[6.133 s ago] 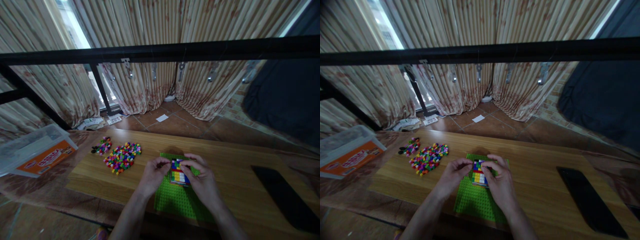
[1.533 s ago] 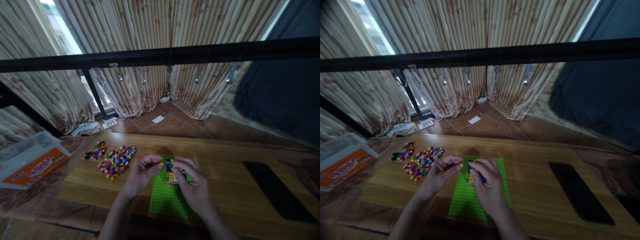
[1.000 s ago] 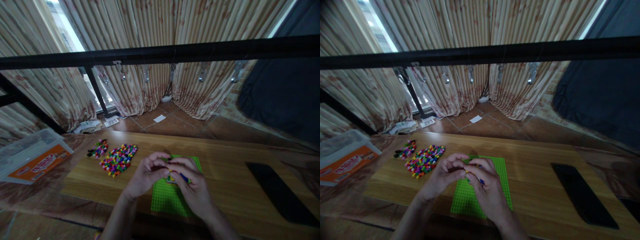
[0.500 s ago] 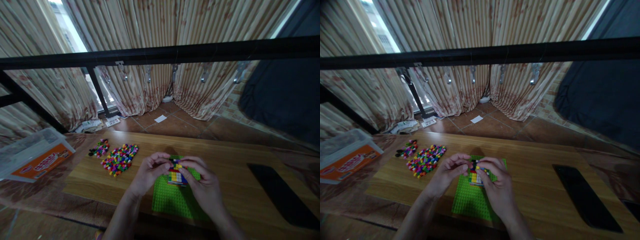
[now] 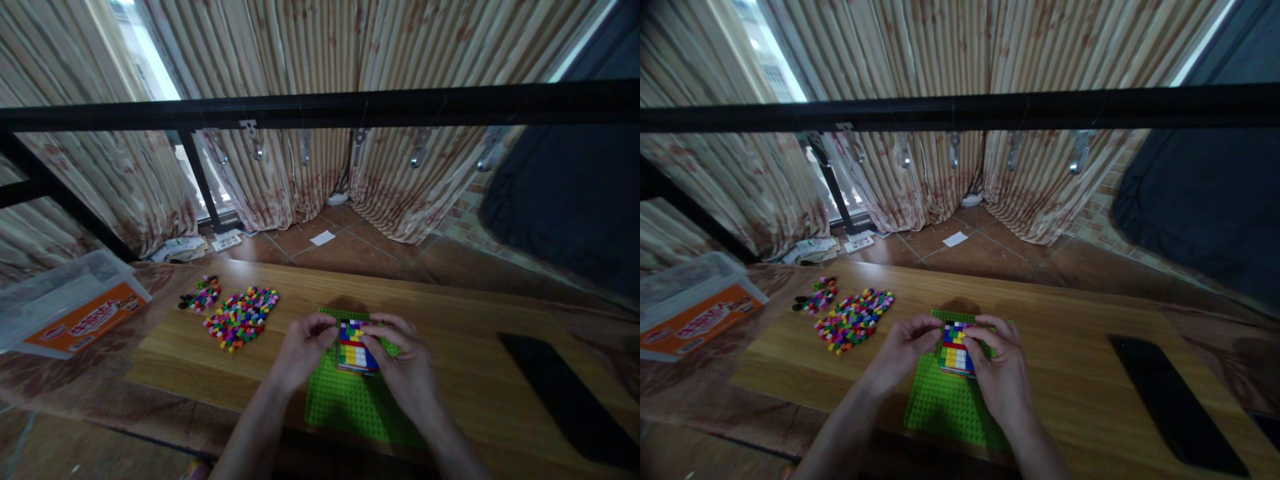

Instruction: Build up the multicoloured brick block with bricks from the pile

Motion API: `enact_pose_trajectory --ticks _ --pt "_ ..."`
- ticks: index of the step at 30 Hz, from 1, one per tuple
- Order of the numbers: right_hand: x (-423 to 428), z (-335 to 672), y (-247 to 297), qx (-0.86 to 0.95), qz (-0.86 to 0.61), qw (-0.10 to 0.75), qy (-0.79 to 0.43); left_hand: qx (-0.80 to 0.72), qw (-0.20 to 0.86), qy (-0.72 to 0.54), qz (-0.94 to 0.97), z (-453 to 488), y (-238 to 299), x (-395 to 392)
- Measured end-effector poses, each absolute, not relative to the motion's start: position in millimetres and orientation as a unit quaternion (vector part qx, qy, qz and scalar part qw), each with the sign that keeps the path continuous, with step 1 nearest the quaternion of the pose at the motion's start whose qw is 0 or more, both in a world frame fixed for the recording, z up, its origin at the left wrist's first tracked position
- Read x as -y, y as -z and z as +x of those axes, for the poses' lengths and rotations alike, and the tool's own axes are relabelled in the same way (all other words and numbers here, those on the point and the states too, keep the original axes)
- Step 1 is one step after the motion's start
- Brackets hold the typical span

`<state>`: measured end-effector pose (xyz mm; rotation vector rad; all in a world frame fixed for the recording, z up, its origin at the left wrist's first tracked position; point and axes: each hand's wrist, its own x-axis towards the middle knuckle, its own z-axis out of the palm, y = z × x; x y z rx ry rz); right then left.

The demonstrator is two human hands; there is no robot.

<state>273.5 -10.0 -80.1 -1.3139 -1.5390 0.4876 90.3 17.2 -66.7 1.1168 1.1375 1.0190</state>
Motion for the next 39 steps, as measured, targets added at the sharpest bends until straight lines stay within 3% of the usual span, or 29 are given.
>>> enact_pose_trajectory --ticks 4,15,33,39 --pt "7 273 87 0.594 -0.553 0.528 -0.249 -0.474 0.588 -0.436 0.489 92 68 -15" --pt "4 261 78 0.330 -0.514 0.591 -0.527 -0.458 0.592 -0.440 0.496 92 71 -15" --pt "5 257 81 0.318 -0.488 0.592 -0.557 -0.469 0.584 -0.428 0.507 90 71 -13" --pt "2 265 76 0.310 -0.497 0.609 -0.534 -0.566 0.424 -0.432 0.560 48 67 -28"
